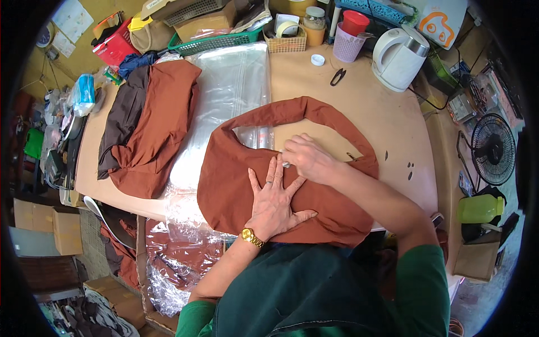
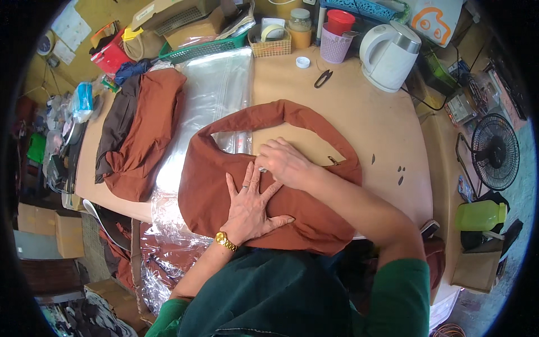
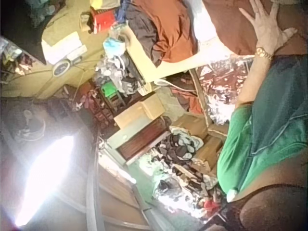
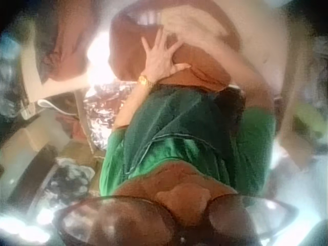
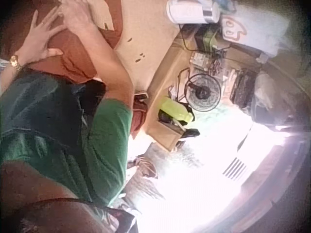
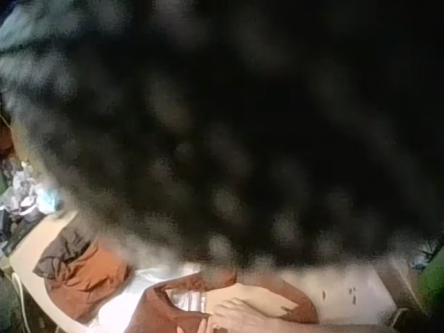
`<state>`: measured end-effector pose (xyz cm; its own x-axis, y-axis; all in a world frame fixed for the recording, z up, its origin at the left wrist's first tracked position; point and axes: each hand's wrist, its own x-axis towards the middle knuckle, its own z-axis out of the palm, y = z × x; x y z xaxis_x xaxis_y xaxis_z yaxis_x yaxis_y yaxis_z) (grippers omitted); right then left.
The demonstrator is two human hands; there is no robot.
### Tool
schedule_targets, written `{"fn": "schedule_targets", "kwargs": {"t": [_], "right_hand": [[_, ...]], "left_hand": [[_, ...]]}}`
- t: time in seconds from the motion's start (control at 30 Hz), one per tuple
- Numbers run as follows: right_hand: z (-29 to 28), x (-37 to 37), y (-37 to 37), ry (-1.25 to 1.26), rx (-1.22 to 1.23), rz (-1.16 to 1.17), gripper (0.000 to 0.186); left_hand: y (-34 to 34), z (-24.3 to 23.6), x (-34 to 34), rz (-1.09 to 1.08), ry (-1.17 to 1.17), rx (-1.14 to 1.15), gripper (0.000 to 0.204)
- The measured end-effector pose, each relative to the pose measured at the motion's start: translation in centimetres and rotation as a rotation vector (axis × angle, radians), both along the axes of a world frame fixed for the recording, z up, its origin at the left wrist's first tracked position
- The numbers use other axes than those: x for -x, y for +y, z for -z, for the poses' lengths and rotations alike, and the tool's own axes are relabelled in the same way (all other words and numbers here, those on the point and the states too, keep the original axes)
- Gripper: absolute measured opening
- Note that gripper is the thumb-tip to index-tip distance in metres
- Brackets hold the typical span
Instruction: The person picks up a brown and black bag from a box, turns it over by hand, checks the seams and zipper, wipes the surface with a white cloth, and places it inside a clear plastic bag.
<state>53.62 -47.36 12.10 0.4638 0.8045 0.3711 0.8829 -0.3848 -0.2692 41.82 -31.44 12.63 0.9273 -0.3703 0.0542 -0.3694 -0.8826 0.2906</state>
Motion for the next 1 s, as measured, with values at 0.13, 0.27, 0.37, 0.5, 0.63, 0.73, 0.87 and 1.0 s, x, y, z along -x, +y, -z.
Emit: {"fn": "schedule_targets", "kwargs": {"t": [0.13, 0.27, 0.37, 0.5, 0.63, 0.73, 0.87, 1.0], "right_hand": [[0.6, 0.1, -0.8, 0.017, -0.022, 0.027, 0.016], [-3.0, 0.1, -4.3, 0.079, 0.256, 0.047, 0.015], [-3.0, 0.2, -3.9, 0.056, 0.131, 0.061, 0.015], [0.5, 0.0, -1.4, 0.079, -0.095, 0.069, 0.01], [0.1, 0.5, -1.3, 0.044, -0.059, 0.031, 0.009], [-0.4, 0.7, -2.3, 0.054, -0.009, -0.01, 0.011], [-0.1, -0.2, -0.2, 0.013, -0.012, -0.002, 0.013], [-0.2, 0.1, -0.9, 0.053, 0.005, 0.007, 0.015]], "left_hand": [[-0.1, -0.1, -0.1, 0.002, 0.014, 0.0, 0.092], [0.1, 0.0, 0.0, -0.016, -0.021, 0.036, 0.091], [0.0, -0.2, 0.0, -0.007, -0.006, -0.001, 0.091], [-0.3, -0.2, -0.3, 0.015, 0.008, -0.017, 0.091], [0.0, -0.1, 0.0, 0.002, 0.009, 0.005, 0.091], [0.2, -0.2, -0.1, 0.003, -0.008, 0.024, 0.091], [0.1, 0.0, -0.2, 0.019, 0.02, -0.022, 0.091], [0.2, 0.0, -0.1, 0.013, 0.01, 0.005, 0.091]]}}
